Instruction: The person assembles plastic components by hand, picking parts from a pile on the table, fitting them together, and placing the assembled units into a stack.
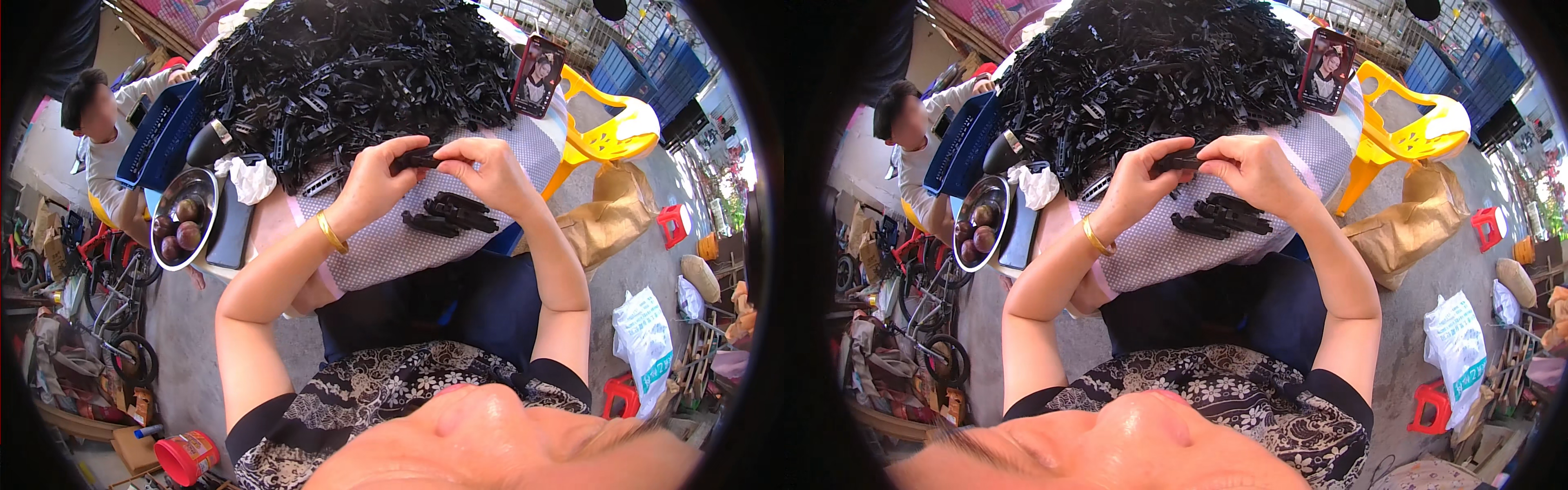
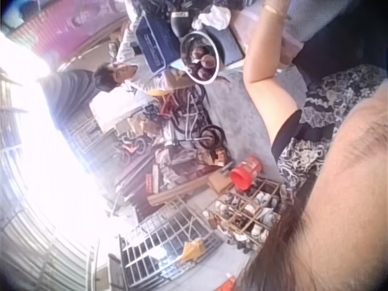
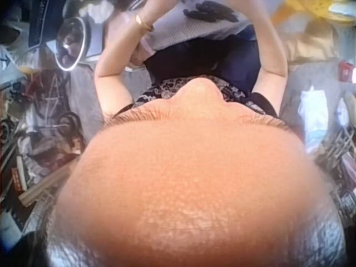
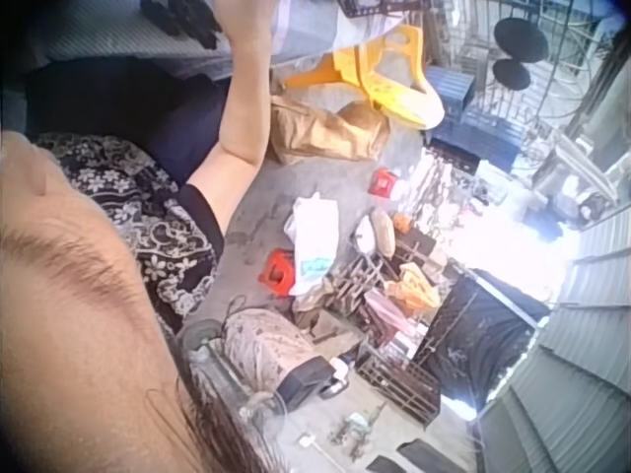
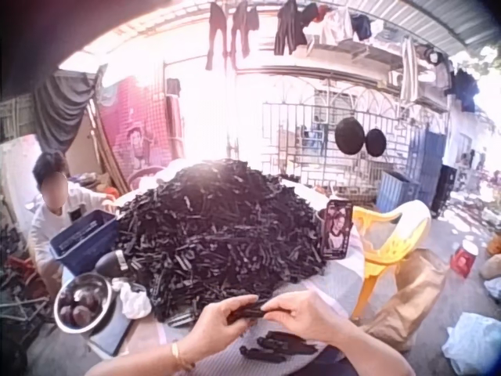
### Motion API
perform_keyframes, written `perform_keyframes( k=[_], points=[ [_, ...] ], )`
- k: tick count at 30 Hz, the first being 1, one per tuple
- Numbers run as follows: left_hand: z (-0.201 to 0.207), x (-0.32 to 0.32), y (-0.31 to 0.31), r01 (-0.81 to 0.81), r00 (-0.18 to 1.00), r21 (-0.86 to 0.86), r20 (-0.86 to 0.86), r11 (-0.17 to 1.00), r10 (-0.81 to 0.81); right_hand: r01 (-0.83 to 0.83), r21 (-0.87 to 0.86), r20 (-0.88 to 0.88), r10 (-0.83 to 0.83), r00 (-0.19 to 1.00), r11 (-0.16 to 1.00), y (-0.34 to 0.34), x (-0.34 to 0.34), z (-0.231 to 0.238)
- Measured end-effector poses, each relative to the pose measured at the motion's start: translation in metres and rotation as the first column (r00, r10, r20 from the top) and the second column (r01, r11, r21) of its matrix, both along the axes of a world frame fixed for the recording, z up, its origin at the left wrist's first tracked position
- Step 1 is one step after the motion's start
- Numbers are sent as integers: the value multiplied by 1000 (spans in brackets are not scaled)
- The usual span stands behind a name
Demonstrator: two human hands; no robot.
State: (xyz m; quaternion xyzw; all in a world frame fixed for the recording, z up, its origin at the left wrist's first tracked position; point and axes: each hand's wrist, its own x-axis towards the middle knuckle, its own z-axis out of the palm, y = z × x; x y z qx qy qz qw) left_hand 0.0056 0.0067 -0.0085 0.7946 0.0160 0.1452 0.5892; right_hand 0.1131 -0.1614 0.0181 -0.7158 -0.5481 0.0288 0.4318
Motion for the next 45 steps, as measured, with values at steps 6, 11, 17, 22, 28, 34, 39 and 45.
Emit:
perform_keyframes(
  k=[6,11,17,22,28,34,39,45],
  points=[
    [7,-3,1,-17,1000,101,16,995,15,29,51,131,-36,991,998,-1,-6,0],
    [11,-5,-1,-20,999,148,42,989,14,59,94,231,-79,970,994,-2,-6,-1],
    [14,-8,-4,-46,979,213,203,976,2,55,329,352,-176,919,943,7,-1,-2],
    [4,-6,-7,-165,927,461,374,872,-22,11,80,144,-23,989,997,0,0,-5],
    [10,-12,-9,-135,943,489,330,862,-39,13,110,180,-33,983,994,-3,-1,-3],
    [14,-6,2,49,978,319,177,946,-110,38,62,168,-48,985,997,-4,-3,-3],
    [15,-9,-6,85,982,291,135,953,-129,-199,-86,-294,166,941,976,-9,30,-8],
    [-3,-12,-18,248,904,534,171,809,-391,198,63,-173,-185,967,978,16,62,-41]
  ],
)
